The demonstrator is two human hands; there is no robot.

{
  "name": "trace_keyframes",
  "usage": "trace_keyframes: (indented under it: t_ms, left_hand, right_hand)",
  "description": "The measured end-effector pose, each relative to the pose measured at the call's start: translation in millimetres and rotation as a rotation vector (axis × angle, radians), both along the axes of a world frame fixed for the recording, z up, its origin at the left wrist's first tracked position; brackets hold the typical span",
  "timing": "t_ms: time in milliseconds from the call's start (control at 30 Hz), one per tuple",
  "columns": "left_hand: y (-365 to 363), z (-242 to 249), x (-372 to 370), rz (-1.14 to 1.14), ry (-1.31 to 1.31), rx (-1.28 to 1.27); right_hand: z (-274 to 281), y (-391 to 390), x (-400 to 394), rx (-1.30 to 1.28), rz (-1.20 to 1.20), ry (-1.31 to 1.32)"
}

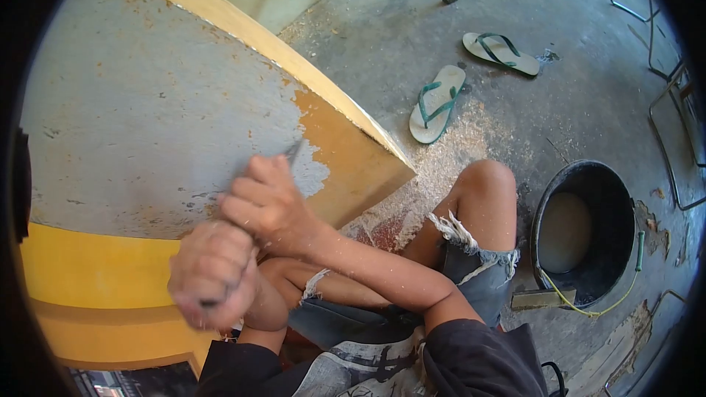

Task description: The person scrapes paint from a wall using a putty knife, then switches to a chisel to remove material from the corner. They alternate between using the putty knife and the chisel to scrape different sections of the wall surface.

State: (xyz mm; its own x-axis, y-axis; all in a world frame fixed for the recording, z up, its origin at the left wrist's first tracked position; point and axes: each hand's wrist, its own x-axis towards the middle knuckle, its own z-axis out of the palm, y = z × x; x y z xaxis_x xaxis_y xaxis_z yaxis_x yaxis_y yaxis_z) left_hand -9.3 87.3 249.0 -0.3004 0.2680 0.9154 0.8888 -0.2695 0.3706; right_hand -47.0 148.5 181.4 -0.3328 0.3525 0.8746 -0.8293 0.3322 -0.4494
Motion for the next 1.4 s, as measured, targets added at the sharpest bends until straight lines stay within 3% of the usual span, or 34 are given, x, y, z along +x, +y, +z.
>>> trace_keyframes:
  t_ms: [67, 267, 333, 400, 600, 733, 867, 1400]
  left_hand:
    - [-5, -6, -13, -0.014, -0.166, 0.008]
    - [4, 4, -1, 0.027, 0.025, 0.001]
    - [-5, 8, -10, -0.037, -0.112, -0.014]
    - [-1, 6, -8, -0.082, -0.034, -0.005]
    - [2, 2, -6, 0.016, -0.162, -0.009]
    - [4, 8, 4, 0.028, -0.017, -0.053]
    - [-5, 0, -2, -0.017, -0.091, 0.033]
    - [-9, -19, 2, 0.054, -0.143, -0.114]
  right_hand:
    - [-6, 1, -4, -0.005, 0.009, -0.018]
    - [4, -1, -4, -0.018, -0.020, 0.027]
    - [10, 0, -2, -0.017, -0.017, 0.035]
    - [11, 0, 1, -0.017, -0.017, 0.014]
    - [-6, 4, -5, -0.004, -0.020, -0.038]
    - [1, 3, 0, -0.014, 0.057, 0.070]
    - [-10, 3, -7, -0.015, 0.016, 0.073]
    - [-38, -14, -5, -0.076, -0.042, -0.010]
